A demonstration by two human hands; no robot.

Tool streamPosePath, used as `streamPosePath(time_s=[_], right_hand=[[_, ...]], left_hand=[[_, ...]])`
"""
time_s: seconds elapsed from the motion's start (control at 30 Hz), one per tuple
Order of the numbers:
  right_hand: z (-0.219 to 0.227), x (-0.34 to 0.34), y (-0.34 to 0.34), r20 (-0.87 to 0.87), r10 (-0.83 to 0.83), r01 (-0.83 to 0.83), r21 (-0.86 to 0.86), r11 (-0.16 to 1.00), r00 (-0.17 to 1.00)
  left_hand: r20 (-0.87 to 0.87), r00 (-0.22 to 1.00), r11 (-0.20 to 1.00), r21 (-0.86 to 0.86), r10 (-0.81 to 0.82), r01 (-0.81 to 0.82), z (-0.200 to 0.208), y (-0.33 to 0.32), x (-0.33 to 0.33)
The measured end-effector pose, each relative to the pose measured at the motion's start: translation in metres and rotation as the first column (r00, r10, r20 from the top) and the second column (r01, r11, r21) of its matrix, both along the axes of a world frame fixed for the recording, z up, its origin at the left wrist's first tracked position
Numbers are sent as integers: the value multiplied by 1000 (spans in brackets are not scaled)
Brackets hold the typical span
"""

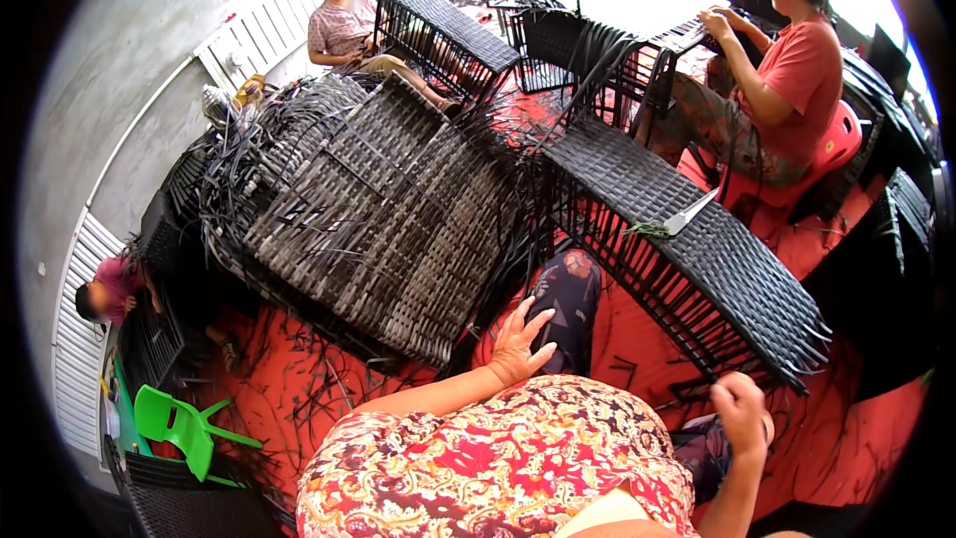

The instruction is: The person weaves black synthetic rattan material onto a furniture frame using a metal tool and then trims the excess ends with scissors.

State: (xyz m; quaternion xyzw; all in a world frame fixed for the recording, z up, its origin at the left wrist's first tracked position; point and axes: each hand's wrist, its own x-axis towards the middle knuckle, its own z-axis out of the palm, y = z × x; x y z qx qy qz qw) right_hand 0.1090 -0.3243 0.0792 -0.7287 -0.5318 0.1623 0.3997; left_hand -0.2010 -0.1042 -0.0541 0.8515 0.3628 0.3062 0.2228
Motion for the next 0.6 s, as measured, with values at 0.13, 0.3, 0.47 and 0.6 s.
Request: streamPosePath(time_s=[0.13,0.3,0.47,0.6], right_hand=[[-68,8,48,80,270,-246,-228,942,959],[-148,21,69,91,256,-164,-556,815,962],[-175,14,88,-101,238,-254,-544,800,966],[-185,23,87,-73,223,-219,-623,751,972]], left_hand=[[-13,1000,1000,25,-17,18,1,2,6],[-48,999,998,55,-10,12,0,1,2],[-61,998,999,25,27,-26,8,-1,-2],[-55,998,1000,14,24,-23,7,0,0]])
